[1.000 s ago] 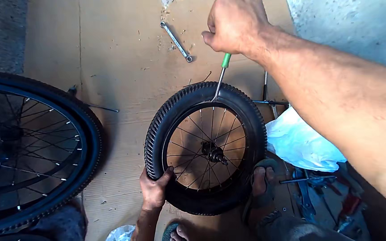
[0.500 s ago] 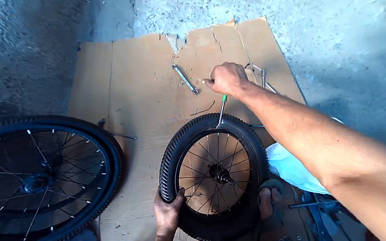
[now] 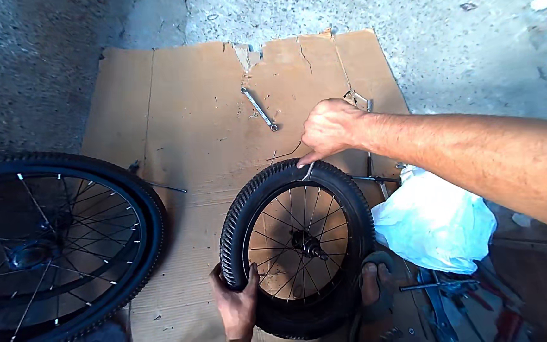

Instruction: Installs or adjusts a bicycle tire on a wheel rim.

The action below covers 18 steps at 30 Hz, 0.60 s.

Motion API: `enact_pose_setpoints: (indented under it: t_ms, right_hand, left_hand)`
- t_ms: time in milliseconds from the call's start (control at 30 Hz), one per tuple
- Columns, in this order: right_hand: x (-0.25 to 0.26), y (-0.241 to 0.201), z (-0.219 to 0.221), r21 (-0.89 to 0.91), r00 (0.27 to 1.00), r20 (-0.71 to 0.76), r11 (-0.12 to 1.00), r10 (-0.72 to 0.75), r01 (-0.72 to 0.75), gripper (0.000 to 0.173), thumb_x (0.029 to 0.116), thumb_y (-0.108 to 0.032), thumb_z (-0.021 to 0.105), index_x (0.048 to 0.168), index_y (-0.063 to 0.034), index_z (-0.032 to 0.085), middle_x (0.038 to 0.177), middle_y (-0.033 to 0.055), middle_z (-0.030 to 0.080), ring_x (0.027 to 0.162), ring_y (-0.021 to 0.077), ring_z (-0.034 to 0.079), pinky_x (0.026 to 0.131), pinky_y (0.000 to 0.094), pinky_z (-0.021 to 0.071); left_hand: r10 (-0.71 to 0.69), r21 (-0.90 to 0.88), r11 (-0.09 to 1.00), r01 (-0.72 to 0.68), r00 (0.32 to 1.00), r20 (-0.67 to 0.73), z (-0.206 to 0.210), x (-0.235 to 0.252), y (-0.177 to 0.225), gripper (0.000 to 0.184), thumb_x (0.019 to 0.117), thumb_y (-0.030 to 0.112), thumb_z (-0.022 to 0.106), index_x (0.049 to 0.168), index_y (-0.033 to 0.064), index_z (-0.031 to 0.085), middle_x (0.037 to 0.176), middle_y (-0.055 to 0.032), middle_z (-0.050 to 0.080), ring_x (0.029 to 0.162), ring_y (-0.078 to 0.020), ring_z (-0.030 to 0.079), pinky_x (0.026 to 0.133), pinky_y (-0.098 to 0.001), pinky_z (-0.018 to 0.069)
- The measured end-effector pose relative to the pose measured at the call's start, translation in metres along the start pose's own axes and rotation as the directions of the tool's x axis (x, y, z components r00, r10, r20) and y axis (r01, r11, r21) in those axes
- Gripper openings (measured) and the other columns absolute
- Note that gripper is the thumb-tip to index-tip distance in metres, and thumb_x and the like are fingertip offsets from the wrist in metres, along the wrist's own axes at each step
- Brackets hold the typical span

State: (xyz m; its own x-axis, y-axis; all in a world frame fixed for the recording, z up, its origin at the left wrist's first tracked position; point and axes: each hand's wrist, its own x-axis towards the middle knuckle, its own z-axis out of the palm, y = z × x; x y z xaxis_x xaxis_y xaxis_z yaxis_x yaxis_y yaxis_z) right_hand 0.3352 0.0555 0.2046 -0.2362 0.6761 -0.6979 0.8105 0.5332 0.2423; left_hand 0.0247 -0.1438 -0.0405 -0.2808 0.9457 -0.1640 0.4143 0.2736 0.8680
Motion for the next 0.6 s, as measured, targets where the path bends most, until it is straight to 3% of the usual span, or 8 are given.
enact_pose_setpoints:
  t_ms: [33, 67, 133, 200, 267, 333, 433, 600]
  right_hand:
    - [0.031, 0.012, 0.051, -0.058, 0.882, -0.462, 0.995, -0.097, 0.079, 0.074, 0.0988, -0.069, 0.044, 0.077, -0.0024, 0.067, 0.072, 0.0155, 0.065, 0.072, 0.0354, 0.068, 0.060, 0.0504, 0.0477]
    - [0.052, 0.017, 0.065, -0.100, 0.853, -0.510, 0.993, -0.105, 0.062, 0.078, 0.0960, -0.075, 0.042, 0.067, -0.0050, 0.059, 0.062, 0.0127, 0.057, 0.062, 0.0337, 0.063, 0.052, 0.0500, 0.0431]
    - [0.063, 0.019, 0.061, -0.125, 0.910, -0.409, 0.992, -0.070, 0.020, 0.080, 0.0948, -0.079, 0.039, 0.068, -0.0059, 0.057, 0.063, 0.0115, 0.056, 0.063, 0.0332, 0.062, 0.053, 0.0506, 0.0437]
    - [0.063, 0.020, 0.064, -0.100, 0.925, -0.379, 0.995, -0.035, -0.003, 0.082, 0.0936, -0.081, 0.038, 0.069, -0.0057, 0.057, 0.064, 0.0115, 0.056, 0.065, 0.0329, 0.063, 0.054, 0.0508, 0.0441]
    - [0.061, 0.021, 0.067, -0.071, 0.925, -0.380, 0.997, 0.002, -0.032, 0.083, 0.0935, -0.081, 0.038, 0.070, -0.0046, 0.057, 0.066, 0.0128, 0.057, 0.067, 0.0342, 0.063, 0.057, 0.0522, 0.0447]
    - [0.059, 0.019, 0.073, -0.060, 0.926, -0.377, 0.997, 0.012, -0.038, 0.082, 0.0947, -0.080, 0.039, 0.069, -0.0036, 0.056, 0.066, 0.0143, 0.057, 0.067, 0.0359, 0.063, 0.057, 0.0538, 0.0449]
    - [0.052, 0.021, 0.084, -0.028, 0.934, -0.351, 0.996, 0.073, -0.089, 0.081, 0.0959, -0.078, 0.040, 0.071, -0.0029, 0.059, 0.068, 0.0155, 0.060, 0.070, 0.0368, 0.064, 0.061, 0.0551, 0.0470]
    - [0.017, 0.020, 0.130, 0.118, 0.937, -0.271, 0.974, 0.221, -0.196, 0.079, 0.0962, -0.077, 0.040, 0.071, -0.0046, 0.061, 0.068, 0.0152, 0.062, 0.072, 0.0362, 0.067, 0.064, 0.0560, 0.0504]
  left_hand:
    - [0.042, 0.061, 0.997, -0.041, 0.999, -0.014, -0.001, -0.012, -0.006, 0.107, 0.0639, 0.041, 0.091, 0.145, -0.0061, 0.038, 0.121, -0.0214, 0.064, 0.103, -0.0216, 0.068, 0.090, -0.0404, 0.0588]
    - [0.043, 0.081, 0.996, -0.043, 0.999, -0.002, -0.001, -0.025, -0.012, 0.118, 0.0621, 0.042, 0.093, 0.149, -0.0077, 0.032, 0.131, -0.0267, 0.059, 0.114, -0.0265, 0.064, 0.098, -0.0430, 0.0556]
    - [-0.116, -0.027, 0.993, 0.118, 0.991, 0.062, -0.002, -0.054, -0.018, 0.118, 0.0631, 0.027, 0.097, 0.152, -0.0076, 0.027, 0.138, -0.0292, 0.054, 0.123, -0.0291, 0.060, 0.106, -0.0441, 0.0511]
    - [-0.320, -0.242, 0.906, 0.348, 0.935, 0.150, 0.002, -0.072, -0.026, 0.085, 0.0721, 0.010, 0.091, 0.141, -0.0081, 0.045, 0.117, -0.0219, 0.070, 0.104, -0.0241, 0.072, 0.094, -0.0417, 0.0603]
    - [-0.374, -0.437, 0.778, 0.451, 0.892, 0.255, 0.007, -0.073, -0.031, 0.065, 0.0791, 0.003, 0.082, 0.133, -0.0116, 0.048, 0.104, -0.0231, 0.073, 0.095, -0.0288, 0.074, 0.089, -0.0464, 0.0621]
    - [-0.379, -0.490, 0.738, 0.464, 0.886, 0.267, 0.006, -0.077, -0.032, 0.063, 0.0765, 0.002, 0.081, 0.129, -0.0117, 0.050, 0.100, -0.0229, 0.073, 0.091, -0.0299, 0.074, 0.086, -0.0476, 0.0627]
    - [-0.275, -0.468, 0.790, 0.396, 0.911, 0.307, -0.001, -0.058, -0.031, 0.061, 0.0744, 0.002, 0.082, 0.125, -0.0130, 0.051, 0.094, -0.0240, 0.073, 0.084, -0.0330, 0.075, 0.082, -0.0500, 0.0640]
    - [-0.105, -0.284, 0.914, 0.290, 0.844, 0.526, -0.031, 0.049, -0.026, 0.065, 0.0699, 0.020, 0.086, 0.121, -0.0094, 0.057, 0.092, -0.0213, 0.074, 0.080, -0.0345, 0.075, 0.076, -0.0528, 0.0649]
